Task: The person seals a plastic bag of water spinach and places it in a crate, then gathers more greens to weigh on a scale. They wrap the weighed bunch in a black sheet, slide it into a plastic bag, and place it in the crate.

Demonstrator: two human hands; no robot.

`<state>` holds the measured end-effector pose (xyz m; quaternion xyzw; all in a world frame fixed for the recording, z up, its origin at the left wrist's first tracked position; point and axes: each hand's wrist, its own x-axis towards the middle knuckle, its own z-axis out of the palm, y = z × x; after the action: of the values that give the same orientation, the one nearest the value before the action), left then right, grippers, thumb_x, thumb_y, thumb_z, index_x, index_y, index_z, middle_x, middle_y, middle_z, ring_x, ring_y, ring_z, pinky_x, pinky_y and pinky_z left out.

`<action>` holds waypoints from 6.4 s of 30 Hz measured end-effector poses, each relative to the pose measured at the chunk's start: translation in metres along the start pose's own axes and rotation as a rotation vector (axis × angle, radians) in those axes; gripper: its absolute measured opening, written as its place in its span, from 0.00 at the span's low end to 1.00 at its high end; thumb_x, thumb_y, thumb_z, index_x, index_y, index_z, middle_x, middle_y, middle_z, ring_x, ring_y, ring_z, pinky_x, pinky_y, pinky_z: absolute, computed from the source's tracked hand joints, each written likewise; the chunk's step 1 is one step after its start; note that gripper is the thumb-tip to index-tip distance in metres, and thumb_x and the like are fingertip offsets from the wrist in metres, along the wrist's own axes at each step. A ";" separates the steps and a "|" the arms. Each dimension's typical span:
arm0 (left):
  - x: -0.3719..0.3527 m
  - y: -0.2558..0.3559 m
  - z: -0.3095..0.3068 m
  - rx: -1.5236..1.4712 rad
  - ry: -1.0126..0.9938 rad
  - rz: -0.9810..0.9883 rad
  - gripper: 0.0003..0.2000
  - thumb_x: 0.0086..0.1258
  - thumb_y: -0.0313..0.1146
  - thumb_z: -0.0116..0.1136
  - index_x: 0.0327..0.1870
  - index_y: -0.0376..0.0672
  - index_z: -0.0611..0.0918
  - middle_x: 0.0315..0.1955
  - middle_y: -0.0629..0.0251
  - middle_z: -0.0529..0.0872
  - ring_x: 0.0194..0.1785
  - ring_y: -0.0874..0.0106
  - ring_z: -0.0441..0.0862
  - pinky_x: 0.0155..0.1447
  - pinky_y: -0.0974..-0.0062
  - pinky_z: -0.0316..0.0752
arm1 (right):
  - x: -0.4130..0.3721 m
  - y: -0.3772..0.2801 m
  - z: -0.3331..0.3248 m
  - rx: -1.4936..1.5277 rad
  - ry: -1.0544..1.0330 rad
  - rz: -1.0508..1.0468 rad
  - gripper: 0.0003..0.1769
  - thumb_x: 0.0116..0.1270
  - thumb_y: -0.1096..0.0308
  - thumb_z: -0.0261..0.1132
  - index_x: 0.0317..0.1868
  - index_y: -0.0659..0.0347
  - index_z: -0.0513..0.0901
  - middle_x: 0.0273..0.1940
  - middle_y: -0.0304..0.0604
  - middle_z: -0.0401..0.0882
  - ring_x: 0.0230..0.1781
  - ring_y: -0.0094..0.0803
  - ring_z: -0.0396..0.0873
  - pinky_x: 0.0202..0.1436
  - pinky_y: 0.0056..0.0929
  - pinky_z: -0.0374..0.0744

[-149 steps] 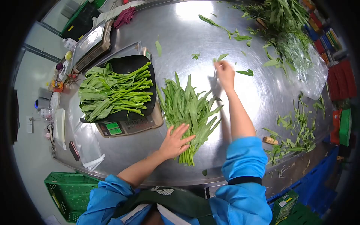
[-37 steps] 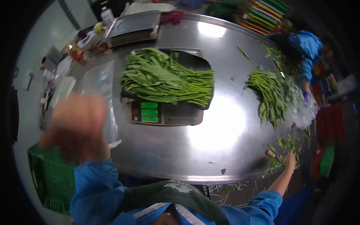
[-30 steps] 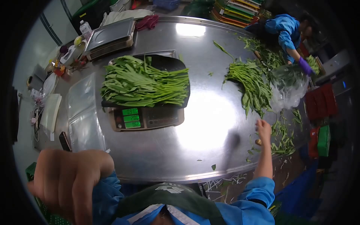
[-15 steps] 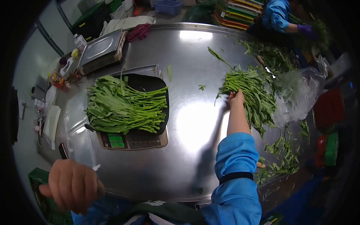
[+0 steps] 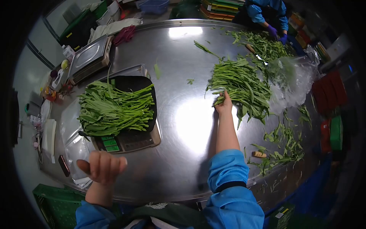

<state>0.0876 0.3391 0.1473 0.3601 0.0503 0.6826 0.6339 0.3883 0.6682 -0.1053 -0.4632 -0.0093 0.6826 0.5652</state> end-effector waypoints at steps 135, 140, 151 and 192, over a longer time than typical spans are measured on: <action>-0.405 0.256 -0.267 2.137 0.734 -0.401 0.09 0.51 0.37 0.65 0.29 0.43 0.84 0.27 0.64 0.83 0.32 0.68 0.80 0.40 0.73 0.73 | -0.529 0.276 -0.070 -2.181 -0.651 -0.689 0.62 0.34 0.56 0.75 0.68 0.62 0.48 0.63 0.63 0.52 0.56 0.59 0.64 0.58 0.46 0.68; -0.331 0.258 -0.217 1.453 0.868 -0.377 0.08 0.55 0.36 0.63 0.33 0.44 0.85 0.31 0.65 0.84 0.38 0.68 0.80 0.44 0.74 0.72 | -0.543 0.294 -0.067 -2.031 -0.498 -0.722 0.59 0.34 0.60 0.74 0.67 0.63 0.51 0.66 0.58 0.52 0.63 0.56 0.58 0.65 0.43 0.60; -0.321 0.197 -0.123 1.639 0.387 0.037 0.06 0.59 0.29 0.56 0.34 0.45 0.84 0.26 0.62 0.79 0.32 0.63 0.78 0.36 0.70 0.71 | -0.569 0.364 -0.041 -1.854 -1.148 -1.119 0.38 0.34 0.61 0.71 0.54 0.53 0.74 0.58 0.47 0.69 0.56 0.55 0.65 0.57 0.49 0.66; -0.524 0.075 -0.013 2.081 0.865 0.158 0.08 0.63 0.29 0.51 0.22 0.39 0.73 0.21 0.62 0.73 0.30 0.61 0.72 0.39 0.63 0.65 | -0.513 0.320 -0.099 -1.847 -1.369 -0.698 0.20 0.68 0.58 0.51 0.23 0.62 0.77 0.21 0.53 0.76 0.24 0.47 0.76 0.33 0.40 0.74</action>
<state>-0.0144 -0.1424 -0.0471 0.4486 0.7867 0.4144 -0.0900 0.1725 0.1016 -0.0145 -0.2071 -0.9185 0.3328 0.0518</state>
